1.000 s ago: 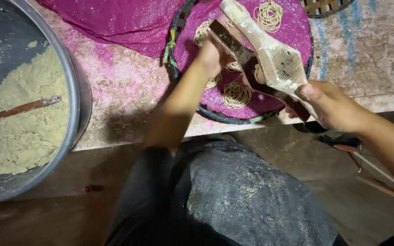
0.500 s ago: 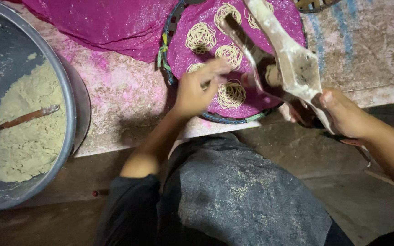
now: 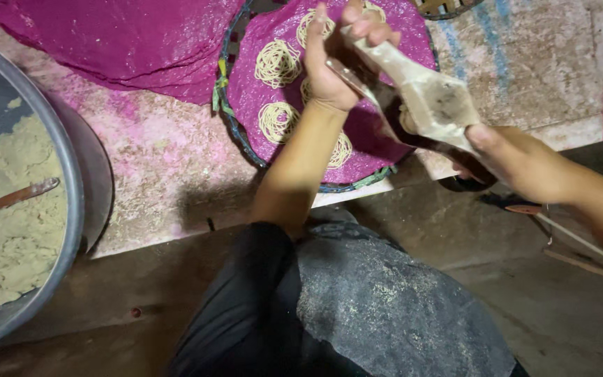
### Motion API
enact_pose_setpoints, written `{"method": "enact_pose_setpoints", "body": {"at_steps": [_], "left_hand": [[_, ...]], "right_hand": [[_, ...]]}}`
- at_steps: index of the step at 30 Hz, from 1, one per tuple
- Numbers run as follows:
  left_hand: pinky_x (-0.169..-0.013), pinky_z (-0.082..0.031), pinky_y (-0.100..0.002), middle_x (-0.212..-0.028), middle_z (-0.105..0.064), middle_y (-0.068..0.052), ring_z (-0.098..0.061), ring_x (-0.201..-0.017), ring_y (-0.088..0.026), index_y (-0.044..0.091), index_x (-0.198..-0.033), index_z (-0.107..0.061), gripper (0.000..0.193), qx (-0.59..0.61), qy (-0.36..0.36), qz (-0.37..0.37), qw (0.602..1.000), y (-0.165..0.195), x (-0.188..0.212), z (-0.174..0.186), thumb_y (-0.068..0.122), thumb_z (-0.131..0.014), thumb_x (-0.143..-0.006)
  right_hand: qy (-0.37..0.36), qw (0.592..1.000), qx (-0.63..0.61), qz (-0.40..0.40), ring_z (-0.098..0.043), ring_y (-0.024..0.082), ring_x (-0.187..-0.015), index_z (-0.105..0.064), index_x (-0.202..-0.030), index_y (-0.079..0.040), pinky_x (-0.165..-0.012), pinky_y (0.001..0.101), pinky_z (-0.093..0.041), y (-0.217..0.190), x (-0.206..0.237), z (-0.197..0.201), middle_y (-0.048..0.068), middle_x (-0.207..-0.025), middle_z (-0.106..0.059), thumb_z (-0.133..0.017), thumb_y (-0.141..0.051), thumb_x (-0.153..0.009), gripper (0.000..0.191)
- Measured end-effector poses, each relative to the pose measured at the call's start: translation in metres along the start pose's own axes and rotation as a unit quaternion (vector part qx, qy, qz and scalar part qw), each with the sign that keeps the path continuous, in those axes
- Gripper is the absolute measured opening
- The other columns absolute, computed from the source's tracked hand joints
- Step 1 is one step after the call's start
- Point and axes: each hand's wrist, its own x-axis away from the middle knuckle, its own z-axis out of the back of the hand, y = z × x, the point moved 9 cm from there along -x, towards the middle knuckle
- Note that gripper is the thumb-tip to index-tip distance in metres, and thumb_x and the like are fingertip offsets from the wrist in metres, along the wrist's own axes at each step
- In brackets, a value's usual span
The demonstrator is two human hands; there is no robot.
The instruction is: The person kneads dough in a large plastic basin, loads portions into a hand-held wooden noodle press, and squeezes the press to extrude noodle strands onto pink trays. They arrange the extruded noodle nests on the trays and repeat the loading and pressing cycle.
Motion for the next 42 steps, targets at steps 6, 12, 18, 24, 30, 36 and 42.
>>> {"method": "enact_pose_setpoints", "body": {"at_steps": [6, 12, 18, 24, 30, 36, 42], "left_hand": [[-0.100, -0.049, -0.042, -0.086, -0.057, 0.002, -0.060, -0.091, -0.017, 0.017, -0.095, -0.056, 0.040, -0.009, 0.029, -0.005, 1.000, -0.004, 0.016, 0.010, 0.054, -0.046, -0.105], [-0.094, -0.049, -0.042, -0.084, -0.056, 0.002, -0.058, -0.089, -0.018, 0.016, -0.092, -0.055, 0.042, -0.079, 0.036, -0.045, 0.995, -0.006, -0.008, 0.013, 0.055, -0.045, -0.105], [-0.091, -0.050, -0.038, -0.084, -0.055, 0.003, -0.057, -0.089, -0.016, 0.016, -0.094, -0.053, 0.040, -0.028, 0.028, -0.004, 0.999, 0.007, 0.002, 0.011, 0.053, -0.042, -0.105], [-0.094, -0.050, -0.043, -0.087, -0.057, 0.000, -0.058, -0.090, -0.019, 0.015, -0.091, -0.054, 0.042, -0.078, 0.020, -0.065, 0.995, -0.012, -0.006, 0.010, 0.050, -0.040, -0.109], [-0.087, -0.051, -0.039, -0.089, -0.064, -0.008, -0.061, -0.089, -0.022, 0.004, -0.096, -0.061, 0.053, -0.101, 0.159, 0.040, 0.981, -0.001, -0.015, 0.035, 0.050, -0.033, -0.095], [-0.041, -0.028, -0.030, -0.073, -0.060, -0.005, -0.046, -0.053, -0.013, 0.001, -0.111, -0.060, 0.042, -0.526, 0.275, 0.395, 0.701, -0.034, 0.069, 0.122, 0.034, -0.034, -0.109], [-0.055, -0.050, -0.020, -0.108, -0.077, -0.007, -0.064, -0.056, -0.005, 0.014, -0.156, -0.043, 0.049, -0.801, 0.085, 0.216, 0.552, -0.010, 0.076, 0.064, 0.032, -0.038, -0.110]], "right_hand": [[0.002, 0.999, 0.052, -0.011, -0.064, 0.030, -0.063, -0.073, -0.093, -0.001, -0.064, 0.0459, -0.056, -0.013, 0.012, -0.007, 0.018, -0.065, -0.063, -0.016, -0.074, -0.097, 0.092], [0.053, 0.994, 0.085, -0.054, -0.066, 0.028, -0.074, -0.072, -0.100, 0.001, -0.070, 0.0443, -0.055, -0.027, 0.014, 0.019, 0.016, -0.079, -0.066, -0.019, -0.069, -0.104, 0.088], [0.045, 0.998, -0.022, 0.038, -0.067, 0.024, -0.069, -0.069, -0.093, 0.003, -0.069, 0.0395, -0.055, -0.041, 0.013, 0.000, 0.014, -0.074, -0.071, -0.026, -0.066, -0.099, 0.081], [0.070, 0.996, 0.040, -0.031, -0.064, 0.027, -0.068, -0.068, -0.096, 0.002, -0.066, 0.0428, -0.053, -0.031, 0.019, 0.025, 0.017, -0.074, -0.068, -0.030, -0.063, -0.103, 0.076], [0.109, 0.991, -0.039, 0.071, -0.062, 0.020, -0.073, -0.067, -0.100, 0.002, -0.067, 0.0368, -0.051, -0.036, 0.005, 0.025, 0.013, -0.081, -0.069, -0.036, -0.058, -0.105, 0.067], [0.103, 0.980, -0.104, 0.131, -0.065, 0.017, -0.080, -0.065, -0.106, 0.001, -0.073, 0.0341, -0.053, -0.016, 0.000, 0.027, 0.009, -0.088, -0.070, -0.039, -0.055, -0.106, 0.062], [0.145, 0.975, -0.124, 0.115, -0.063, 0.021, -0.078, -0.063, -0.104, 0.002, -0.069, 0.0378, -0.051, 0.011, -0.012, 0.030, 0.013, -0.088, -0.068, -0.041, -0.060, -0.106, 0.066]]}}
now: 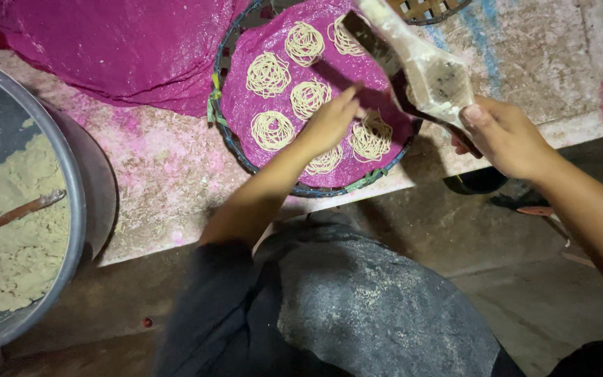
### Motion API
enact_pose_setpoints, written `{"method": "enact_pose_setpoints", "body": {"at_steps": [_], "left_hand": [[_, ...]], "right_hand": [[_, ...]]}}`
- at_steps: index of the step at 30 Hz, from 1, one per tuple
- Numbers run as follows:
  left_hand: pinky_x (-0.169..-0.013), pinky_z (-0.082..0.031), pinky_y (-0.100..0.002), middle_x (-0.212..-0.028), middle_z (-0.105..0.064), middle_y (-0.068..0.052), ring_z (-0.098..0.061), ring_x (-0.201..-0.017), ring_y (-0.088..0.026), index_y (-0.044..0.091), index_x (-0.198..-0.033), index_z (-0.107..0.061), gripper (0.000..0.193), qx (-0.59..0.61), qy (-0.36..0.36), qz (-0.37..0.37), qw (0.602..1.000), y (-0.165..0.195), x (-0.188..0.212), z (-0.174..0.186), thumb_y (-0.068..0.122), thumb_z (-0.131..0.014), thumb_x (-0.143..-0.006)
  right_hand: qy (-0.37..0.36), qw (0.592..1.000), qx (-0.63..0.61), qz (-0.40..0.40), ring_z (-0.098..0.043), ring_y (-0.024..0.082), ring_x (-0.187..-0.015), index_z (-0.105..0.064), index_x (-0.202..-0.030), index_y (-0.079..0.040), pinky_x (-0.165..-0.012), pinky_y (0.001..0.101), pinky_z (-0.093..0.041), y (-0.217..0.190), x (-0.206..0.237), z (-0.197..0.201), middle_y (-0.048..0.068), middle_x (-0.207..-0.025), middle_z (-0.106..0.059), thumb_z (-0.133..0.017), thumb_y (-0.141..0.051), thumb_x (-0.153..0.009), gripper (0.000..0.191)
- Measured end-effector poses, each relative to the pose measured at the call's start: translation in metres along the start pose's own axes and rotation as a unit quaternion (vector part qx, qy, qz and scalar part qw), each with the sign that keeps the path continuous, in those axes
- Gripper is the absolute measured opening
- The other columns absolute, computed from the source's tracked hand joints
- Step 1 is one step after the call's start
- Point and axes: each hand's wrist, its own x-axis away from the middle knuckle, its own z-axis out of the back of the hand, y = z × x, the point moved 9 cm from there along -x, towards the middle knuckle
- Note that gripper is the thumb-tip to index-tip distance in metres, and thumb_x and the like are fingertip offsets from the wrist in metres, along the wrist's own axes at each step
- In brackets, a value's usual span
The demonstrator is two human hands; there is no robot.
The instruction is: The person kneads dough in a large plastic basin, loads portions into a hand-held wooden noodle press, and squeezes the press to extrude noodle strands onto pink trays. They arrange the extruded noodle nests on the trays and repeat the loading and pressing cycle.
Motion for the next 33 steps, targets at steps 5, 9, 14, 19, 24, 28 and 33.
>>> {"method": "enact_pose_setpoints", "body": {"at_steps": [5, 9, 14, 19, 24, 28, 33], "left_hand": [[-0.055, -0.054, -0.042, -0.127, -0.077, -0.001, -0.060, -0.057, -0.022, 0.023, -0.154, -0.045, 0.057, -0.067, 0.000, 0.062, 0.996, 0.042, 0.038, 0.034, 0.029, -0.042, -0.098], [-0.126, -0.040, -0.045, -0.154, -0.054, -0.014, -0.059, -0.138, -0.023, 0.007, -0.153, -0.044, 0.064, 0.575, -0.053, -0.109, 0.809, 0.095, -0.001, 0.058, 0.050, -0.050, -0.106], [-0.114, -0.044, -0.043, -0.104, -0.060, -0.004, -0.059, -0.109, -0.022, 0.008, -0.121, -0.059, 0.065, 0.762, -0.111, -0.218, 0.599, 0.107, -0.047, 0.070, 0.069, -0.043, -0.104], [-0.096, -0.047, -0.041, -0.081, -0.052, 0.001, -0.053, -0.082, -0.017, 0.014, -0.092, -0.054, 0.052, 0.761, 0.007, -0.219, 0.611, 0.067, -0.089, 0.099, 0.063, -0.044, -0.105], [-0.090, -0.050, -0.041, -0.075, -0.051, 0.003, -0.055, -0.078, -0.016, 0.015, -0.086, -0.053, 0.053, 0.759, 0.002, -0.223, 0.612, 0.048, -0.088, 0.105, 0.064, -0.044, -0.104], [-0.087, -0.051, -0.040, -0.073, -0.051, 0.004, -0.054, -0.074, -0.015, 0.017, -0.081, -0.052, 0.051, 0.791, 0.052, -0.189, 0.580, 0.044, -0.095, 0.091, 0.062, -0.043, -0.104], [-0.081, -0.049, -0.039, -0.072, -0.049, 0.004, -0.053, -0.071, -0.015, 0.017, -0.081, -0.051, 0.050, 0.758, 0.053, -0.224, 0.610, 0.053, -0.109, 0.117, 0.061, -0.042, -0.104]], "right_hand": [[-0.033, 0.992, -0.118, 0.038, -0.067, 0.021, -0.086, -0.060, -0.108, 0.002, -0.076, 0.0373, -0.055, 0.008, 0.004, 0.005, 0.014, -0.096, -0.068, -0.040, -0.069, -0.103, 0.074], [-0.165, 0.973, -0.155, -0.039, -0.071, 0.024, -0.083, -0.065, -0.105, 0.004, -0.075, 0.0391, -0.057, 0.007, 0.005, -0.028, 0.017, -0.093, -0.072, -0.035, -0.072, -0.098, 0.082], [-0.203, 0.968, -0.103, -0.104, -0.073, 0.023, -0.079, -0.069, -0.103, -0.002, -0.073, 0.0376, -0.058, -0.023, -0.018, -0.029, 0.013, -0.086, -0.075, -0.028, -0.067, -0.094, 0.078], [-0.077, 0.993, 0.089, -0.028, -0.063, 0.025, -0.070, -0.069, -0.099, 0.005, -0.066, 0.0406, -0.050, -0.061, -0.062, -0.009, 0.014, -0.076, -0.068, -0.031, -0.060, -0.107, 0.075], [-0.071, 0.990, 0.121, -0.007, -0.062, 0.022, -0.065, -0.068, -0.105, -0.001, -0.062, 0.0402, -0.051, -0.079, -0.065, -0.024, 0.012, -0.073, -0.069, -0.032, -0.062, -0.102, 0.071], [-0.079, 0.976, 0.174, -0.101, -0.070, 0.022, -0.065, -0.067, -0.103, -0.002, -0.065, 0.0389, -0.056, -0.082, -0.064, 0.003, 0.010, -0.073, -0.069, -0.031, -0.064, -0.100, 0.072], [-0.046, 0.981, 0.191, -0.004, -0.066, 0.022, -0.067, -0.069, -0.103, 0.000, -0.066, 0.0393, -0.054, -0.112, -0.078, -0.002, 0.013, -0.073, -0.068, -0.032, -0.063, -0.104, 0.073]]}}
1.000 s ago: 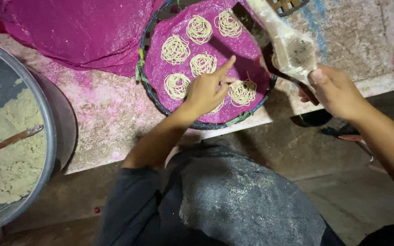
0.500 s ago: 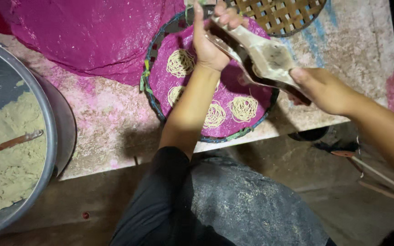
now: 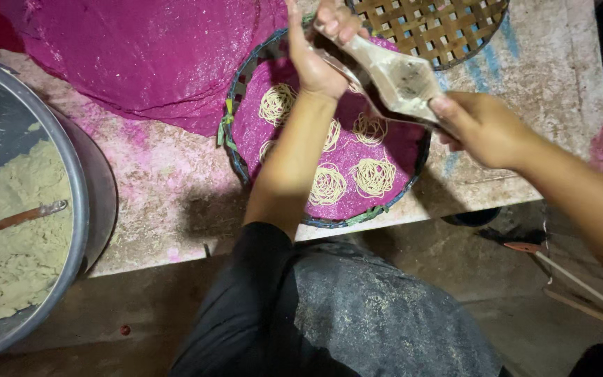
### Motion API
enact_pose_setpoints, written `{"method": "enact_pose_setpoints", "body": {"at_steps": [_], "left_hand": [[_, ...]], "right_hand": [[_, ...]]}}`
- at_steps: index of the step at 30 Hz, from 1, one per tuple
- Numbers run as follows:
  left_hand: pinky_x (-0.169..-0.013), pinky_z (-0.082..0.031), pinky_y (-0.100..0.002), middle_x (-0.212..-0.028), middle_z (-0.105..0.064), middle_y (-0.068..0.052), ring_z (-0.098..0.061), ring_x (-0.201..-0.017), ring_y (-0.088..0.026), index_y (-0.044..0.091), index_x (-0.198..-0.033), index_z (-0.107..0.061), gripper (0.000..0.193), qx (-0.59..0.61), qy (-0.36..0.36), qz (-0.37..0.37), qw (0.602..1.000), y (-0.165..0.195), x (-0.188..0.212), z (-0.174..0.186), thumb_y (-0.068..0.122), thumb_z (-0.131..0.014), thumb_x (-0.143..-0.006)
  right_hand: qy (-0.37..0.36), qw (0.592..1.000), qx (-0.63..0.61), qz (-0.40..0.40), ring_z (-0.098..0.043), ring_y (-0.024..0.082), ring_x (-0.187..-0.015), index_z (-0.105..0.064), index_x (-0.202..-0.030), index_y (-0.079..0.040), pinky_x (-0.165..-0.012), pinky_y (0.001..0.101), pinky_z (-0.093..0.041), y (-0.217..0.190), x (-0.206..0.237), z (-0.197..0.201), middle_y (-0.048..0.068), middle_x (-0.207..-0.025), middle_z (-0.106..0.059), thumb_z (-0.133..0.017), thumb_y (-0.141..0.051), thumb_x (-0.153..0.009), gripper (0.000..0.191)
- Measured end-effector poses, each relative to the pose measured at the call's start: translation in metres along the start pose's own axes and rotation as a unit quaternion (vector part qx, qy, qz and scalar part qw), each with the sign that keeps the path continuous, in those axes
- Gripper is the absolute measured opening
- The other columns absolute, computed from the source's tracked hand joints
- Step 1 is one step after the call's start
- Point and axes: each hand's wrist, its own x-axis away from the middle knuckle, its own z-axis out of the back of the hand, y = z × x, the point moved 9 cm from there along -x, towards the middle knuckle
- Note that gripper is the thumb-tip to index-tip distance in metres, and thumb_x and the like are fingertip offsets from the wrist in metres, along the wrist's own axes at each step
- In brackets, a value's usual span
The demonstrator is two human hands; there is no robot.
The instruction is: The person kneads dough in a large plastic basin, loads portions into a hand-held wooden noodle press, and squeezes the press to extrude noodle strands onto pink trays. They arrange the extruded noodle nests on the trays and repeat the loading and pressing cycle.
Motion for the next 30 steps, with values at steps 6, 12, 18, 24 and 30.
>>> {"method": "enact_pose_setpoints", "body": {"at_steps": [6, 12, 18, 24, 30], "left_hand": [[-0.080, -0.046, -0.036, -0.071, -0.046, 0.003, -0.051, -0.070, -0.015, 0.017, -0.079, -0.049, 0.055, 0.032, 0.032, 0.012, 0.999, -0.004, 0.014, 0.006, 0.064, -0.039, -0.106], [-0.083, -0.048, -0.039, -0.073, -0.051, 0.002, -0.053, -0.074, -0.017, 0.015, -0.082, -0.050, 0.052, 0.005, -0.002, -0.011, 1.000, -0.010, -0.009, -0.013, 0.059, -0.038, -0.106], [-0.090, -0.054, -0.039, -0.097, -0.072, -0.004, -0.067, -0.091, -0.018, 0.008, -0.109, -0.061, 0.062, -0.218, 0.208, 0.167, 0.939, -0.019, 0.014, 0.046, 0.059, -0.029, -0.096], [-0.044, -0.021, -0.034, -0.061, -0.038, 0.007, -0.030, -0.044, -0.010, 0.017, -0.139, -0.051, 0.074, -0.519, 0.241, 0.385, 0.724, -0.039, 0.080, 0.103, 0.072, -0.012, -0.107], [-0.063, -0.056, -0.040, -0.079, -0.079, -0.005, -0.063, -0.053, -0.018, 0.010, -0.151, -0.055, 0.060, -0.879, -0.140, 0.027, 0.456, -0.001, 0.092, -0.004, 0.048, -0.029, -0.113]], "right_hand": [[-0.056, 0.996, -0.035, -0.059, -0.066, 0.022, -0.061, -0.069, -0.098, -0.001, -0.061, 0.0374, -0.055, 0.015, 0.003, -0.011, 0.012, -0.070, -0.068, -0.032, -0.059, -0.104, 0.070], [0.021, 0.999, -0.026, -0.007, -0.063, 0.020, -0.064, -0.066, -0.098, -0.001, -0.062, 0.0367, -0.053, 0.019, -0.010, 0.012, 0.011, -0.072, -0.065, -0.038, -0.056, -0.106, 0.063], [0.005, 0.991, -0.114, 0.065, -0.059, 0.016, -0.067, -0.063, -0.090, -0.002, -0.063, 0.0347, -0.051, 0.027, -0.018, 0.001, 0.007, -0.075, -0.063, -0.040, -0.055, -0.107, 0.060], [0.040, 0.985, -0.141, 0.093, -0.059, 0.016, -0.068, -0.062, -0.093, -0.003, -0.065, 0.0334, -0.050, 0.040, -0.022, 0.000, 0.006, -0.076, -0.063, -0.043, -0.054, -0.107, 0.056], [0.073, 0.979, -0.171, 0.082, -0.059, 0.017, -0.070, -0.063, -0.096, -0.004, -0.064, 0.0340, -0.049, 0.073, -0.015, 0.013, 0.008, -0.078, -0.063, -0.040, -0.056, -0.110, 0.059]]}}
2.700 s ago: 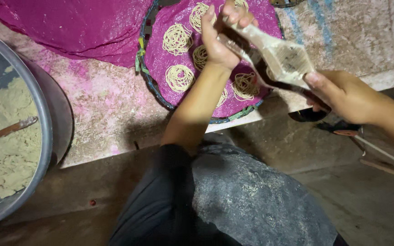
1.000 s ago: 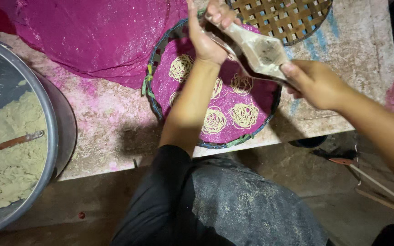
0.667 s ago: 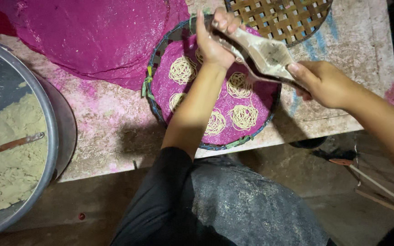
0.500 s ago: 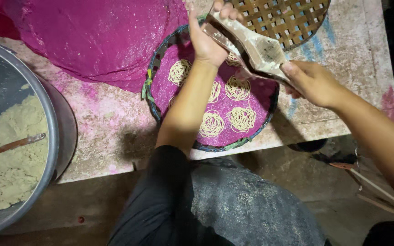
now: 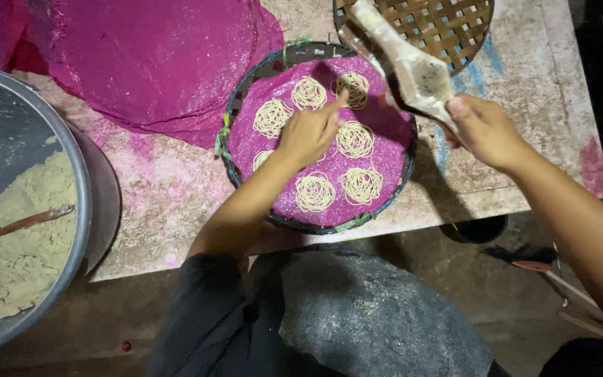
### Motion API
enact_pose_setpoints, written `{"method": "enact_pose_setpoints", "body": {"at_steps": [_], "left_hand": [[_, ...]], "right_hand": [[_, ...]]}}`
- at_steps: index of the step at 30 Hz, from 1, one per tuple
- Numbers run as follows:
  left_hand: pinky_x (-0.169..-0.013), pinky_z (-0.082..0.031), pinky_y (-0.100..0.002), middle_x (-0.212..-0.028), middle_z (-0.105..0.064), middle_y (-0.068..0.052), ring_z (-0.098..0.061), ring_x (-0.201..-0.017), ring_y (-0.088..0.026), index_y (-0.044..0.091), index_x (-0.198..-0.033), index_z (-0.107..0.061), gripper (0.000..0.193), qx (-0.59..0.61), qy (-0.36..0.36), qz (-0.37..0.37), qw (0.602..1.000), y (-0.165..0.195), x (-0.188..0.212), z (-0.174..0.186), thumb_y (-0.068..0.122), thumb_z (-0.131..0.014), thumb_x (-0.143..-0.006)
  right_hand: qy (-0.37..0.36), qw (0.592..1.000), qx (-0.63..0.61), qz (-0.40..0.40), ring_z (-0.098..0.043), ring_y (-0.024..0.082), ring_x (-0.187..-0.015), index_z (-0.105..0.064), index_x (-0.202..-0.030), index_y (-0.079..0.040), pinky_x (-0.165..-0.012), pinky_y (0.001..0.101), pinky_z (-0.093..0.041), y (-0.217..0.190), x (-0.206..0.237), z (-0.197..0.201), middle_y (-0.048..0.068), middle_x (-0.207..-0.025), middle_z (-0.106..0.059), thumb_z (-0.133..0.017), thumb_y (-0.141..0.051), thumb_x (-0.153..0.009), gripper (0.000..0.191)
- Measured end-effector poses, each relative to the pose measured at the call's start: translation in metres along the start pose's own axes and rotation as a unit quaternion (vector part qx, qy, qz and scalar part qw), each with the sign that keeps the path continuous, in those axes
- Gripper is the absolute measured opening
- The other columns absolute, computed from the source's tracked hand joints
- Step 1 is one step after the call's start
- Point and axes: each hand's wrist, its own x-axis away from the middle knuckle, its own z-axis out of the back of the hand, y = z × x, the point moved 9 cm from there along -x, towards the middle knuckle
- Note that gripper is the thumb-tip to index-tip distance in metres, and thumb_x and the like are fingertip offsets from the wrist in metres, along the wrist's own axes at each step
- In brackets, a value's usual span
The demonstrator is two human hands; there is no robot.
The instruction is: The person kneads dough in a large plastic basin, loads portions into a hand-held wooden noodle press, and squeezes the press to extrude noodle strands onto pink trays. They arrange the extruded noodle nests on the trays and repeat the loading and pressing cycle.
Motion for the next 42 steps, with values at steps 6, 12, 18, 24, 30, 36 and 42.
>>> {"method": "enact_pose_setpoints", "body": {"at_steps": [6, 12, 18, 24, 30, 36, 42], "left_hand": [[-0.117, -0.044, -0.046, -0.134, -0.069, -0.003, -0.066, -0.124, -0.020, 0.009, -0.142, -0.051, 0.052, 0.718, 0.085, 0.153, 0.673, 0.005, -0.056, -0.008, 0.044, -0.048, -0.104], [-0.094, -0.048, -0.040, -0.078, -0.057, 0.001, -0.057, -0.079, -0.017, 0.014, -0.087, -0.056, 0.052, 0.904, 0.095, -0.039, 0.414, 0.035, -0.128, -0.016, 0.060, -0.046, -0.109], [-0.080, -0.046, -0.036, -0.067, -0.046, 0.005, -0.047, -0.065, -0.013, 0.018, -0.076, -0.047, 0.052, 0.898, 0.145, -0.019, 0.416, 0.006, -0.133, -0.010, 0.061, -0.044, -0.105], [-0.075, -0.045, -0.037, -0.064, -0.041, 0.005, -0.043, -0.061, -0.014, 0.019, -0.071, -0.044, 0.049, 0.889, 0.200, 0.056, 0.409, 0.000, -0.125, -0.037, 0.056, -0.039, -0.103], [-0.066, -0.039, -0.034, -0.057, -0.037, 0.005, -0.038, -0.053, -0.013, 0.019, -0.065, -0.042, 0.060, 0.854, 0.236, 0.043, 0.461, -0.011, -0.140, -0.014, 0.062, -0.038, -0.106], [-0.066, -0.040, -0.034, -0.056, -0.036, 0.005, -0.037, -0.053, -0.014, 0.019, -0.064, -0.042, 0.054, 0.873, 0.241, 0.109, 0.409, -0.018, -0.127, -0.044, 0.057, -0.038, -0.102], [-0.071, -0.044, -0.037, -0.064, -0.044, -0.001, -0.046, -0.061, -0.018, 0.014, -0.072, -0.045, 0.055, 0.891, 0.210, 0.056, 0.399, -0.006, -0.157, -0.038, 0.058, -0.032, -0.104]], "right_hand": [[-0.124, 0.983, -0.073, -0.110, -0.066, 0.020, -0.062, -0.069, -0.092, 0.000, -0.056, 0.0351, -0.051, 0.029, 0.017, -0.005, 0.012, -0.074, -0.071, -0.036, -0.059, -0.103, 0.068], [-0.101, 0.985, 0.009, -0.137, -0.061, 0.021, -0.058, -0.069, -0.094, 0.002, -0.055, 0.0357, -0.049, 0.011, -0.002, 0.021, 0.012, -0.070, -0.066, -0.036, -0.058, -0.106, 0.069], [-0.031, 0.994, 0.102, -0.026, -0.059, 0.019, -0.059, -0.066, -0.098, 0.000, -0.057, 0.0358, -0.050, -0.025, -0.020, 0.010, 0.009, -0.070, -0.062, -0.044, -0.055, -0.105, 0.060], [-0.049, 0.980, 0.160, -0.109, -0.062, 0.020, -0.058, -0.068, -0.104, -0.003, -0.057, 0.0378, -0.051, -0.024, -0.016, 0.027, 0.010, -0.066, -0.064, -0.044, -0.058, -0.101, 0.060], [-0.028, 0.985, 0.159, -0.063, -0.060, 0.020, -0.058, -0.067, -0.107, 0.000, -0.057, 0.0372, -0.050, -0.038, -0.029, 0.022, 0.008, -0.068, -0.062, -0.043, -0.058, -0.104, 0.062], [-0.054, 0.977, 0.163, -0.122, -0.062, 0.021, -0.059, -0.070, -0.103, -0.002, -0.058, 0.0386, -0.052, -0.018, -0.024, 0.026, 0.011, -0.067, -0.064, -0.044, -0.057, -0.103, 0.061], [0.019, 0.978, 0.208, 0.012, -0.059, 0.019, -0.059, -0.068, -0.090, 0.000, -0.059, 0.0359, -0.046, -0.030, -0.036, 0.048, 0.010, -0.065, -0.062, -0.050, -0.053, -0.106, 0.059]]}}
